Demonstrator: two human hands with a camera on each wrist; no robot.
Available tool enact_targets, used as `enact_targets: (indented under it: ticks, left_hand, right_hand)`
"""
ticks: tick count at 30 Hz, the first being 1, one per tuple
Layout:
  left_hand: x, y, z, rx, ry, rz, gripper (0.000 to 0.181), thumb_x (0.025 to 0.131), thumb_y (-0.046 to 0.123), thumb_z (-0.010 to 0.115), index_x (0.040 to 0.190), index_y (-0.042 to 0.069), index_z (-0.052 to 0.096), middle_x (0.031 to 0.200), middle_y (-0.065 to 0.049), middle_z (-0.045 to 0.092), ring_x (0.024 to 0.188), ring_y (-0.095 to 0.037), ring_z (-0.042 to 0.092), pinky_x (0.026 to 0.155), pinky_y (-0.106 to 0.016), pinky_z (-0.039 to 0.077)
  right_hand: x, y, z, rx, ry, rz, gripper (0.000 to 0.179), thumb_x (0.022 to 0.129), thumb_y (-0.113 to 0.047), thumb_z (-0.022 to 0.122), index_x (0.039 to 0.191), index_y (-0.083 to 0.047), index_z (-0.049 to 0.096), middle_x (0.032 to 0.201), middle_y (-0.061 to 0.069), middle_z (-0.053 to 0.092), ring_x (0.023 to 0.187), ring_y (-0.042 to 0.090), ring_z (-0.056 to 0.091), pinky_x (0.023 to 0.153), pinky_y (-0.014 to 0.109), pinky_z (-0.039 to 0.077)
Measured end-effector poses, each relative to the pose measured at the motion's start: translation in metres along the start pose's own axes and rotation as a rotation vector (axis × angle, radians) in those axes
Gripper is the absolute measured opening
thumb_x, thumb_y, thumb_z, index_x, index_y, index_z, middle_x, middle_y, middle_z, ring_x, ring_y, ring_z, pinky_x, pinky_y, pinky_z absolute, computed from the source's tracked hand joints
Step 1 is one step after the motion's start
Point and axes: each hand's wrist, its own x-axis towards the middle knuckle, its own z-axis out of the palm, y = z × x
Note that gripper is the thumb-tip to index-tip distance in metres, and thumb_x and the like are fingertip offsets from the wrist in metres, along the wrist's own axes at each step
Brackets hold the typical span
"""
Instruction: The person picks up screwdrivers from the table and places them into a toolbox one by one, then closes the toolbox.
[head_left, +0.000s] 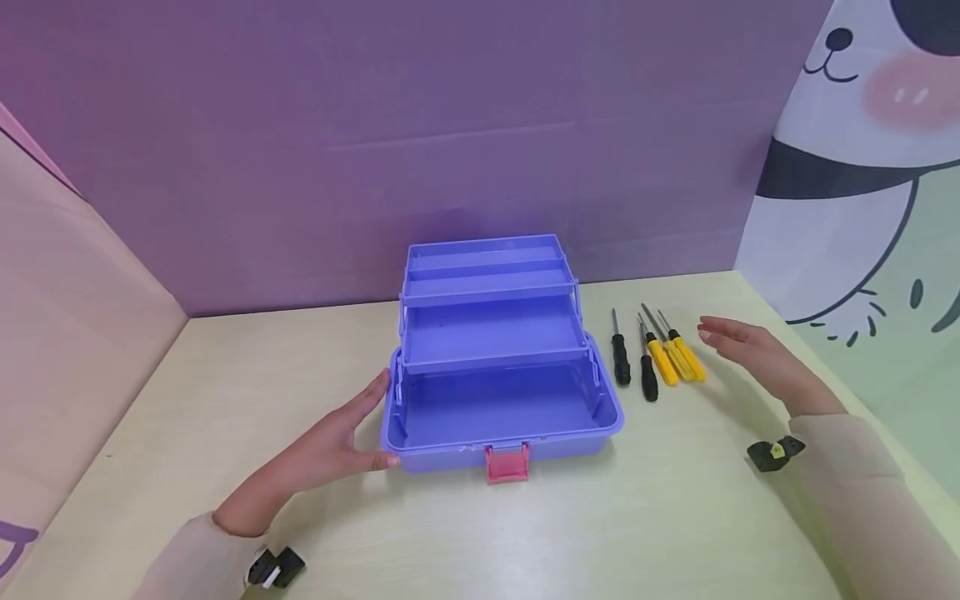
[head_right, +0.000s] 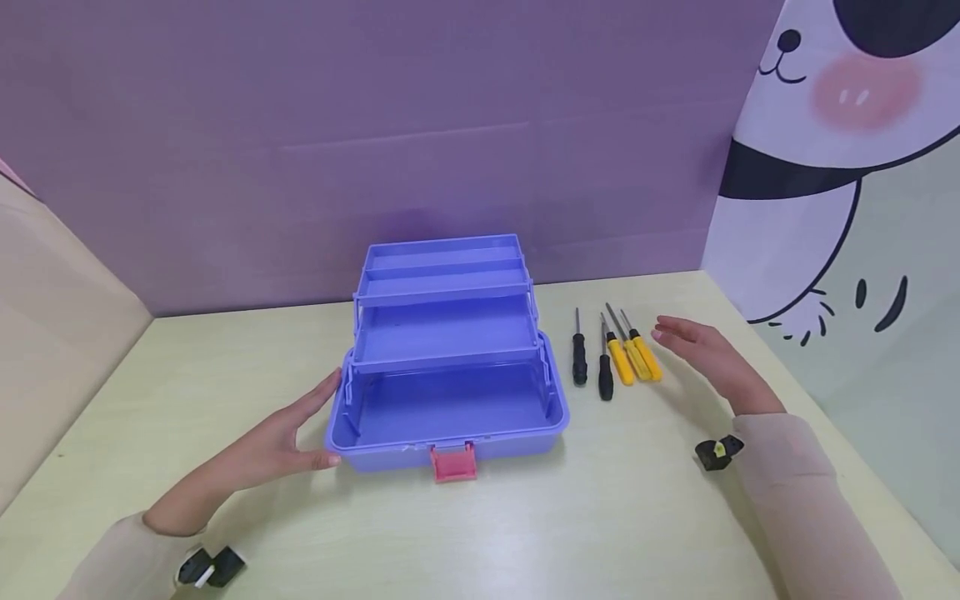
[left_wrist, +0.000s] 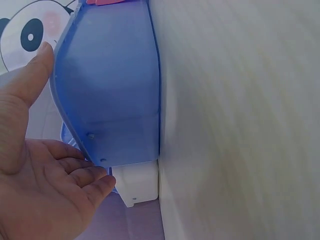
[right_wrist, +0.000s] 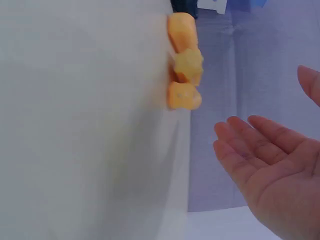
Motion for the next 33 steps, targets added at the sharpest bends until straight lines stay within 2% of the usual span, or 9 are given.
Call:
enact_targets:
  ticks: [3,5,8,12,16,21,24,28,33]
  left_hand:
    - [0.0,0.0,0.001,0.009,0.007,-0.002,0.103,0.078,0.032,0.077,0.149,-0.002,0.012,0.154,-0.024,0.013,0.138,-0.046,0.018,0.106,-0.059,0.026]
    - [0.0,0.0,0.001,0.015,0.01,-0.005,0.102,0.078,0.032,0.077,0.149,-0.002,0.012,0.154,-0.024,0.013,0.138,-0.046,0.018,0.106,-0.059,0.026]
    - [0.0,-0.001,0.001,0.016,0.009,-0.007,0.102,0.078,0.032,0.077,0.149,-0.001,0.012,0.154,-0.024,0.013,0.138,-0.046,0.018,0.106,-0.059,0.026]
    - [-0.001,0.0,0.001,0.015,0.006,-0.007,0.101,0.079,0.032,0.077,0.15,0.0,0.012,0.154,-0.023,0.012,0.138,-0.046,0.018,0.106,-0.059,0.026]
    - [0.0,0.0,0.001,0.026,0.007,-0.004,0.101,0.078,0.032,0.077,0.149,-0.001,0.013,0.154,-0.024,0.013,0.137,-0.046,0.019,0.106,-0.059,0.027]
    - [0.001,0.0,0.002,0.024,0.002,-0.009,0.101,0.079,0.033,0.076,0.149,-0.001,0.013,0.154,-0.023,0.013,0.138,-0.045,0.018,0.106,-0.059,0.027]
    - [0.001,0.001,0.002,0.023,-0.001,-0.019,0.101,0.079,0.033,0.076,0.15,0.0,0.012,0.155,-0.022,0.012,0.138,-0.045,0.018,0.106,-0.059,0.027]
    - [0.0,0.002,0.0,0.02,-0.004,-0.027,0.1,0.079,0.033,0.076,0.149,0.0,0.012,0.155,-0.021,0.012,0.138,-0.045,0.018,0.106,-0.059,0.027]
    - [0.001,0.002,0.0,0.015,-0.003,-0.029,0.099,0.08,0.033,0.076,0.149,0.0,0.013,0.154,-0.022,0.013,0.138,-0.044,0.018,0.106,-0.059,0.027]
  right_hand:
    - [0.003,0.004,0.004,0.077,-0.012,-0.029,0.067,0.101,-0.041,0.039,0.146,0.006,0.021,0.149,0.028,0.027,0.121,0.008,0.046,0.109,0.054,0.024]
    - [0.004,0.005,0.007,0.106,-0.01,-0.027,0.065,0.102,-0.037,0.038,0.145,0.008,0.022,0.148,0.029,0.027,0.112,-0.002,0.046,0.11,0.052,0.025]
    - [0.005,0.005,0.009,0.106,-0.004,0.006,0.066,0.101,-0.037,0.04,0.145,0.009,0.022,0.148,0.029,0.026,0.125,0.015,0.044,0.11,0.055,0.023]
    - [0.008,0.003,0.012,0.041,0.009,0.072,0.07,0.099,-0.041,0.044,0.145,0.008,0.023,0.148,0.03,0.025,0.135,0.047,0.021,0.107,0.063,0.021]
    - [0.01,0.004,0.014,0.01,0.036,0.098,0.065,0.099,-0.034,0.046,0.142,0.01,0.027,0.146,0.032,0.028,0.134,0.049,0.022,0.105,0.064,0.024]
    - [0.01,0.005,0.018,0.084,0.082,0.134,0.061,0.1,-0.03,0.046,0.141,0.011,0.029,0.144,0.032,0.03,0.132,0.046,0.028,0.107,0.057,0.028]
    - [0.011,0.006,0.02,0.14,0.109,0.167,0.061,0.099,-0.031,0.047,0.142,0.009,0.029,0.145,0.03,0.031,0.129,0.039,0.036,0.108,0.049,0.032]
    - [0.014,0.007,0.021,0.221,0.118,0.205,0.06,0.098,-0.029,0.051,0.143,0.006,0.031,0.14,0.023,0.041,0.105,0.01,0.054,0.097,0.026,0.046]
    - [0.017,0.008,0.024,0.297,0.118,0.236,0.058,0.096,-0.019,0.055,0.141,0.009,0.033,0.133,0.017,0.046,0.081,-0.009,0.05,0.079,0.011,0.05]
